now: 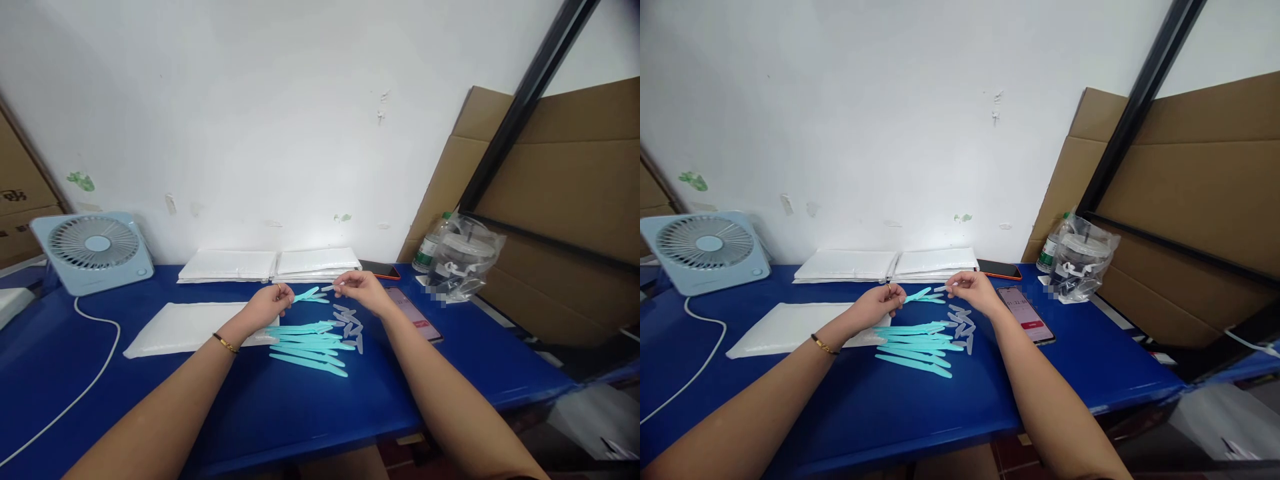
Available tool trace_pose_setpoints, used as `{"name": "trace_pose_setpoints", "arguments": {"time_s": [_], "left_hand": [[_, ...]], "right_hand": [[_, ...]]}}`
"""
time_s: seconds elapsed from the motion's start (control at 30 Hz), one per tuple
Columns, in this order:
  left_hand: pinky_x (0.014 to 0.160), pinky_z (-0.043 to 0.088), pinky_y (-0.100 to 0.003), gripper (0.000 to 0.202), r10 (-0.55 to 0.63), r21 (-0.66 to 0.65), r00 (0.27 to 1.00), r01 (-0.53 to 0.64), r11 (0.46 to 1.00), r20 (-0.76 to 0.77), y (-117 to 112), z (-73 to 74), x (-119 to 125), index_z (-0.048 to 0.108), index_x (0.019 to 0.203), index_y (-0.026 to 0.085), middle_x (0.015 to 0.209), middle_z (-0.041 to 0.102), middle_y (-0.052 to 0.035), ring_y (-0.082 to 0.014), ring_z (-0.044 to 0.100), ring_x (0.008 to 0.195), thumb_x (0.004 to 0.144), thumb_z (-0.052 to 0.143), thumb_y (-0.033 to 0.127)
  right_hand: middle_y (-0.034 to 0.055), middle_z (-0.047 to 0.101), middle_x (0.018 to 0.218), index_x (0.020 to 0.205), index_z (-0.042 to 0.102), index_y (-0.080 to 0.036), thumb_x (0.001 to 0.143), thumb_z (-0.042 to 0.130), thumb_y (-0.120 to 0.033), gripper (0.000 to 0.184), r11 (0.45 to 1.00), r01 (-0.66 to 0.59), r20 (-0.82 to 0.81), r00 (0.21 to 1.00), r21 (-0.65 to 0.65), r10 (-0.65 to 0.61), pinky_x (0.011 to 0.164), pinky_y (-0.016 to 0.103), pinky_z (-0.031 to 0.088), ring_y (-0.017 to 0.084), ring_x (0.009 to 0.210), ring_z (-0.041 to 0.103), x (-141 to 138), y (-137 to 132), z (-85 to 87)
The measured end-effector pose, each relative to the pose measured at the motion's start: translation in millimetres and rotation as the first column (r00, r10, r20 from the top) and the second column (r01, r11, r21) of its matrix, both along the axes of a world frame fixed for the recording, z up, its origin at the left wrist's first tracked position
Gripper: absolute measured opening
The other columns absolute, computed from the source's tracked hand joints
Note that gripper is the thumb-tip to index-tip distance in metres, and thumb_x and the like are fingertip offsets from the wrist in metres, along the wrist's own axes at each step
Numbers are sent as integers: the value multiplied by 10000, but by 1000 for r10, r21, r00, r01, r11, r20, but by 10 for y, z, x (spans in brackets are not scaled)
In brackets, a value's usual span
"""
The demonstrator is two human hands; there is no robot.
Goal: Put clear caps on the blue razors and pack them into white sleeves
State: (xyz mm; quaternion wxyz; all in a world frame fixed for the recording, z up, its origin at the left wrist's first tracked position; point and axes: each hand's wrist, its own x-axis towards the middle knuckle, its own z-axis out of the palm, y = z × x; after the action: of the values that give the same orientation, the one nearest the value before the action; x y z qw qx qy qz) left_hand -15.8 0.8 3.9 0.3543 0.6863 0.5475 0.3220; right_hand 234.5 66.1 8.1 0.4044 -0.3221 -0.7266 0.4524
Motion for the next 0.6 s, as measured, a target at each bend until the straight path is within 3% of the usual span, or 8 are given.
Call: {"name": "trace_pose_setpoints", "arguments": {"time_s": [0.13,0.37,0.6], "left_hand": [[540,374,-233,260,34,59,996,-30,998,-78,-11,35,-23,526,760,186,630,492,31,-117,465,562,759,457,437],[573,377,-242,295,26,75,990,-16,997,-137,-12,49,-31,552,758,186,679,525,8,-142,480,638,767,447,462],[642,413,-260,361,-8,25,991,11,1000,-133,5,-5,-10,571,787,173,717,578,-10,-160,525,687,765,435,507]], "right_hand": [[51,696,685,792,673,-140,626,744,-312,249,1000,-26,-27,999,-6,26,647,302,528,187,689,672,-5,-18,-15],[66,696,773,765,699,-168,687,699,-311,163,965,7,32,999,262,-16,661,301,528,176,724,650,-31,-5,-59],[62,692,794,781,715,-185,708,687,-293,134,934,-56,93,995,353,24,682,296,521,173,744,647,-133,-70,-83]]}}
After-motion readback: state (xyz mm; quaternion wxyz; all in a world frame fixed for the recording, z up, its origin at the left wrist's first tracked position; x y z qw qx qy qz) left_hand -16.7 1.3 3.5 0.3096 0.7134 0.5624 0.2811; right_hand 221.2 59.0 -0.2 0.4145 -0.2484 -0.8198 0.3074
